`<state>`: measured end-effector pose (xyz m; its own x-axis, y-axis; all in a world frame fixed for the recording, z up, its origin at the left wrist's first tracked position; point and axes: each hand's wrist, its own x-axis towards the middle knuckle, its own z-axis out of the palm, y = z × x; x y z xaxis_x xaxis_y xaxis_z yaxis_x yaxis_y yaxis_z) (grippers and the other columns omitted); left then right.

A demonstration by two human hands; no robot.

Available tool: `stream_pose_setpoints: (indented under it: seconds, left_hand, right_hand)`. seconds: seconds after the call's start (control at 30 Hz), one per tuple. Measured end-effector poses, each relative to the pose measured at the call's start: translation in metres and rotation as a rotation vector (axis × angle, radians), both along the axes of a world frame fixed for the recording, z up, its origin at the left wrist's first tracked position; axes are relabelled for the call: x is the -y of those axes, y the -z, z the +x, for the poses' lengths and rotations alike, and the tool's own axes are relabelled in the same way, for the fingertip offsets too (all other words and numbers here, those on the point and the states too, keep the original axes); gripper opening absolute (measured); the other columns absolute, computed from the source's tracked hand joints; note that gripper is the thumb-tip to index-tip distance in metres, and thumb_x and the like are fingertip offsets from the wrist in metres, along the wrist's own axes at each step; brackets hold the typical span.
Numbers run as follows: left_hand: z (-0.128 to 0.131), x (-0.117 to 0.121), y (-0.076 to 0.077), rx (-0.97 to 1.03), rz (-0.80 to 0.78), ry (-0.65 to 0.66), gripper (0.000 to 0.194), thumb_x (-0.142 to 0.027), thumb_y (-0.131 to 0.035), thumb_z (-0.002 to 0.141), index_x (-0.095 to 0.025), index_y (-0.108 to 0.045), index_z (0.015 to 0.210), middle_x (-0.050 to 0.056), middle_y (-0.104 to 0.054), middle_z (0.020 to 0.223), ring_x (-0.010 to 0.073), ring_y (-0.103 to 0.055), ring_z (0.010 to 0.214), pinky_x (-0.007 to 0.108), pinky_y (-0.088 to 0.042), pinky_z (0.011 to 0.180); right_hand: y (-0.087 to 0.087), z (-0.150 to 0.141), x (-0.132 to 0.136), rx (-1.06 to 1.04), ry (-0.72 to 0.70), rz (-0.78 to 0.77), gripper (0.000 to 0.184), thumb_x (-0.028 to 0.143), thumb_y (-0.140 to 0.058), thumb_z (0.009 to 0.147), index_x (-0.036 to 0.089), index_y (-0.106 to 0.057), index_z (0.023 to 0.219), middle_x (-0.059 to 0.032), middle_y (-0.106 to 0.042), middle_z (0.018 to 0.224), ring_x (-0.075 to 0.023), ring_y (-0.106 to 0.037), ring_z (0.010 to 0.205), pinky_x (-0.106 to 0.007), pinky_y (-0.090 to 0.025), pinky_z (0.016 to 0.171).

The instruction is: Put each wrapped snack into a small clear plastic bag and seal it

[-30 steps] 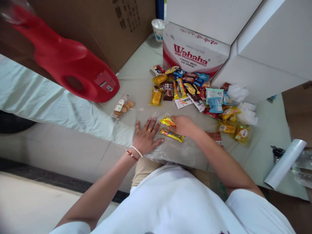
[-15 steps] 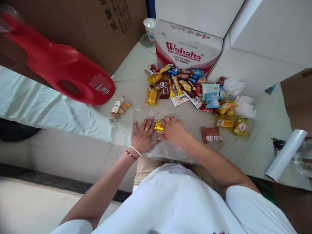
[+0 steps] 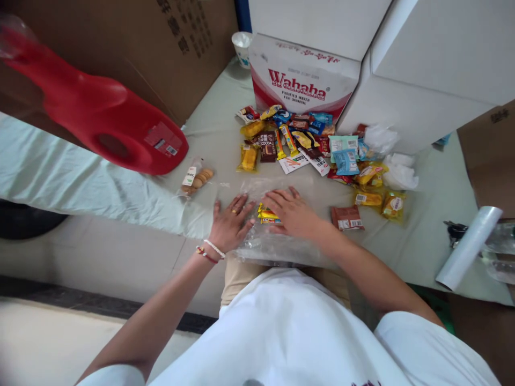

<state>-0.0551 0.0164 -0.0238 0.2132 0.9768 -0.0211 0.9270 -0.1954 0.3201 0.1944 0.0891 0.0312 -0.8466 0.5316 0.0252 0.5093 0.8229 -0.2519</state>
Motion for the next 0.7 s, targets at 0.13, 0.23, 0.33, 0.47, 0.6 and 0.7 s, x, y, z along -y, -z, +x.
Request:
stream_pose_setpoints:
  seconds: [0.13,0.23,0.33,0.47,0.6,0.7]
  left_hand:
    - [-0.015,0.001,0.001,0.02,-0.014,0.036,0.052,-0.047,-0.034,0.105,-0.032,-0.049,0.153,0.012,-0.042,0.165,0.0322,-0.04,0.152,0.072,-0.011,0.123]
    - [-0.027,0.002,0.0,-0.006,-0.04,0.11,0.052,-0.044,-0.039,0.103,-0.032,-0.049,0.153,0.012,-0.039,0.167,0.0326,-0.037,0.153,0.072,-0.008,0.123]
    - [-0.039,0.001,-0.008,-0.069,-0.109,0.23,0.063,-0.037,-0.052,0.093,-0.03,-0.045,0.155,0.012,-0.028,0.171,0.0348,-0.03,0.157,0.074,-0.005,0.122]
    - [-0.05,-0.005,-0.023,-0.129,-0.193,0.352,0.08,-0.027,-0.061,0.082,-0.029,-0.038,0.159,0.011,-0.02,0.174,0.0365,-0.026,0.157,0.073,-0.007,0.122]
    - [-0.049,-0.007,-0.025,-0.14,-0.18,0.338,0.086,-0.05,-0.072,0.08,-0.03,-0.041,0.158,0.012,-0.024,0.173,0.0421,-0.017,0.159,0.075,-0.005,0.122]
    - [-0.043,-0.001,-0.017,-0.127,-0.077,0.298,0.096,-0.07,-0.074,0.074,-0.029,-0.045,0.156,0.014,-0.031,0.17,0.0443,-0.013,0.16,0.074,0.005,0.122]
  right_hand:
    - [0.003,0.044,0.05,-0.106,-0.034,-0.032,0.064,0.059,-0.061,0.096,0.013,-0.059,0.14,-0.0194,-0.061,0.136,-0.0336,-0.048,0.131,-0.055,-0.037,0.114]
    - [0.023,0.074,0.091,-0.072,-0.095,-0.072,0.042,0.044,-0.061,0.1,0.017,-0.064,0.132,-0.0153,-0.065,0.134,-0.0307,-0.05,0.13,-0.056,-0.035,0.116]
    - [0.035,0.084,0.102,-0.139,0.027,-0.145,0.022,0.023,-0.053,0.103,0.02,-0.07,0.116,-0.012,-0.071,0.119,-0.0266,-0.059,0.117,-0.05,-0.045,0.106]
    - [0.018,0.07,0.067,-0.352,0.152,-0.379,0.021,0.024,-0.05,0.104,0.019,-0.07,0.104,-0.0089,-0.072,0.097,-0.0204,-0.064,0.091,-0.035,-0.051,0.083]
    - [-0.001,0.052,0.014,-0.431,0.32,-0.469,0.024,0.036,-0.056,0.1,0.019,-0.073,0.096,-0.008,-0.069,0.095,-0.0181,-0.063,0.085,-0.029,-0.048,0.075]
    - [0.001,0.04,-0.019,-0.397,0.501,-0.652,0.025,0.04,-0.06,0.094,0.018,-0.07,0.088,-0.0027,-0.064,0.076,-0.0141,-0.058,0.067,-0.025,-0.043,0.06]
